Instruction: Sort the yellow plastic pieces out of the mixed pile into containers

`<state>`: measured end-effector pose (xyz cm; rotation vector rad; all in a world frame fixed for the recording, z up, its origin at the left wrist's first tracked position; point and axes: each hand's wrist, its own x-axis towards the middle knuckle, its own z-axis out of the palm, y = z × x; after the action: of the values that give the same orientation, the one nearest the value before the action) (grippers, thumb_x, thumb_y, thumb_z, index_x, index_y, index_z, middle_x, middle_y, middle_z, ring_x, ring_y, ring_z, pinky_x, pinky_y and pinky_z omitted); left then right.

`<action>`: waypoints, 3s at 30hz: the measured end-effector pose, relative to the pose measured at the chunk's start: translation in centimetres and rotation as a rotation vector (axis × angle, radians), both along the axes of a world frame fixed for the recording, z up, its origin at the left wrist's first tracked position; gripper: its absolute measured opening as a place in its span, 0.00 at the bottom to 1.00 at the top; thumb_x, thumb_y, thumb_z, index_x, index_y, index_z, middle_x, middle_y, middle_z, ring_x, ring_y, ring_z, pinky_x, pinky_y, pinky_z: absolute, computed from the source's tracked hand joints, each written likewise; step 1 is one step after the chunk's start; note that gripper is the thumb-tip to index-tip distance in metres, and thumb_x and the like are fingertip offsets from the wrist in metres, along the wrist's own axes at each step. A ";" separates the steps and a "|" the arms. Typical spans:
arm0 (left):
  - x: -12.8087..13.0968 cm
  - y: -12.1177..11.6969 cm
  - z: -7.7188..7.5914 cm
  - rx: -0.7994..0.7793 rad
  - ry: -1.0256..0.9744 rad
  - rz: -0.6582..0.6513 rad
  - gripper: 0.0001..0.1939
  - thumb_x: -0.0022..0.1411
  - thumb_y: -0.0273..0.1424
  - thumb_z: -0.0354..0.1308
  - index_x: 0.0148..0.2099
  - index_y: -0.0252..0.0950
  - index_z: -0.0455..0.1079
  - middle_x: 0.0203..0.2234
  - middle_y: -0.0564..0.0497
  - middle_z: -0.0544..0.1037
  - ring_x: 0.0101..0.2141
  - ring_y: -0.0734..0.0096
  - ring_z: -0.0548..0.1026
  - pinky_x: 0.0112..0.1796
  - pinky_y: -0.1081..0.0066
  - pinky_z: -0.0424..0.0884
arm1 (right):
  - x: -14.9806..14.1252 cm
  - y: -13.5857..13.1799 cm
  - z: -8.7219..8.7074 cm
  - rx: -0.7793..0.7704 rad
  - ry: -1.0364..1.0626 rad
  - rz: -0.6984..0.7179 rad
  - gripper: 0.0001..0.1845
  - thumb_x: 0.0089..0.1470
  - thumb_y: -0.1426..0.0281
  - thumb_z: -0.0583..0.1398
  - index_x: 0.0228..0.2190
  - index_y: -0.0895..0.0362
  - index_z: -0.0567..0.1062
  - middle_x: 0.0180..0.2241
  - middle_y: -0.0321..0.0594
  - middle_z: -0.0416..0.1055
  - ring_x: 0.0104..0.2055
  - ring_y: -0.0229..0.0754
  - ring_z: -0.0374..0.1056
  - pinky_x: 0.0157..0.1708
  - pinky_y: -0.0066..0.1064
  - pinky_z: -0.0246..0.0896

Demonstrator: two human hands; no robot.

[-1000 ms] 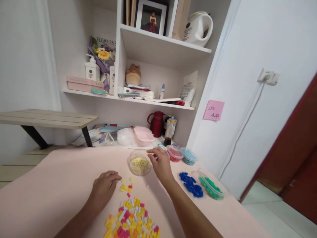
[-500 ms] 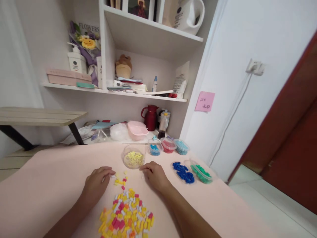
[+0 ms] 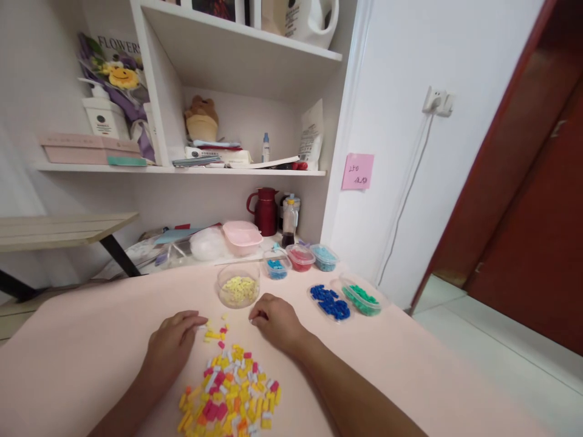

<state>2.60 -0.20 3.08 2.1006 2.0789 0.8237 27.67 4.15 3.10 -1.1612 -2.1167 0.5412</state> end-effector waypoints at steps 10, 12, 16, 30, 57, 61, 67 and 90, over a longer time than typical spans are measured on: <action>0.7 -0.5 -0.7 -0.049 0.147 -0.161 0.33 0.56 0.16 0.44 0.55 0.53 0.71 0.56 0.52 0.72 0.57 0.64 0.66 0.56 0.58 0.57 | -0.9 -0.9 -0.2 0.182 -0.111 0.117 0.12 0.54 0.76 0.58 0.38 0.52 0.78 0.40 0.40 0.73 0.44 0.42 0.68 0.44 0.32 0.62; 0.7 -0.5 -0.8 -0.041 0.146 -0.156 0.31 0.57 0.17 0.44 0.55 0.52 0.71 0.56 0.51 0.72 0.57 0.63 0.66 0.56 0.57 0.57 | -1.2 -1.1 -0.3 0.240 -0.128 0.141 0.16 0.56 0.76 0.57 0.44 0.50 0.76 0.44 0.42 0.72 0.45 0.43 0.68 0.45 0.33 0.61; 0.8 -0.3 -1.0 -0.022 0.106 -0.129 0.26 0.60 0.20 0.45 0.53 0.47 0.73 0.55 0.49 0.73 0.56 0.63 0.67 0.56 0.56 0.59 | -1.7 -1.6 0.0 0.322 -0.221 0.226 0.23 0.57 0.74 0.57 0.54 0.45 0.70 0.49 0.42 0.69 0.48 0.46 0.65 0.48 0.37 0.58; 0.1 0.2 -0.7 0.075 -0.013 -0.092 0.24 0.58 0.19 0.42 0.40 0.41 0.79 0.50 0.49 0.76 0.50 0.67 0.74 0.52 0.65 0.69 | -2.1 -1.2 -0.3 0.233 -0.180 0.170 0.14 0.58 0.75 0.56 0.44 0.51 0.76 0.42 0.42 0.73 0.46 0.45 0.66 0.47 0.37 0.58; 0.7 0.1 -0.9 0.045 0.091 -0.158 0.24 0.60 0.20 0.44 0.49 0.42 0.76 0.53 0.47 0.74 0.53 0.62 0.72 0.54 0.57 0.67 | -2.0 -1.2 -0.3 0.213 -0.224 0.176 0.15 0.57 0.77 0.56 0.44 0.53 0.75 0.42 0.43 0.70 0.46 0.44 0.65 0.48 0.37 0.60; 0.7 0.0 -0.7 0.027 0.097 -0.176 0.25 0.58 0.18 0.45 0.47 0.43 0.78 0.54 0.47 0.73 0.54 0.60 0.71 0.54 0.56 0.66 | -1.3 -1.1 0.3 0.103 -0.115 0.189 0.19 0.53 0.78 0.59 0.46 0.53 0.75 0.43 0.43 0.70 0.46 0.44 0.66 0.48 0.36 0.62; 1.0 -0.5 -0.3 -0.033 0.103 -0.204 0.28 0.56 0.17 0.45 0.48 0.48 0.77 0.57 0.48 0.71 0.56 0.60 0.68 0.56 0.55 0.63 | 0.1 -0.4 0.5 -0.059 -0.063 0.146 0.18 0.49 0.74 0.64 0.44 0.53 0.77 0.40 0.41 0.69 0.37 0.40 0.68 0.41 0.32 0.65; 0.9 -0.4 -0.9 -0.065 0.147 -0.326 0.37 0.52 0.13 0.45 0.53 0.59 0.72 0.60 0.53 0.67 0.59 0.60 0.65 0.57 0.52 0.58 | -0.8 -0.7 -0.2 0.265 -0.330 0.208 0.20 0.59 0.67 0.59 0.53 0.48 0.72 0.49 0.44 0.69 0.47 0.47 0.63 0.50 0.41 0.57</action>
<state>3.55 -0.64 2.17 2.4365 1.7234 0.5657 26.84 3.44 2.89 -0.9349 -2.5185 0.1546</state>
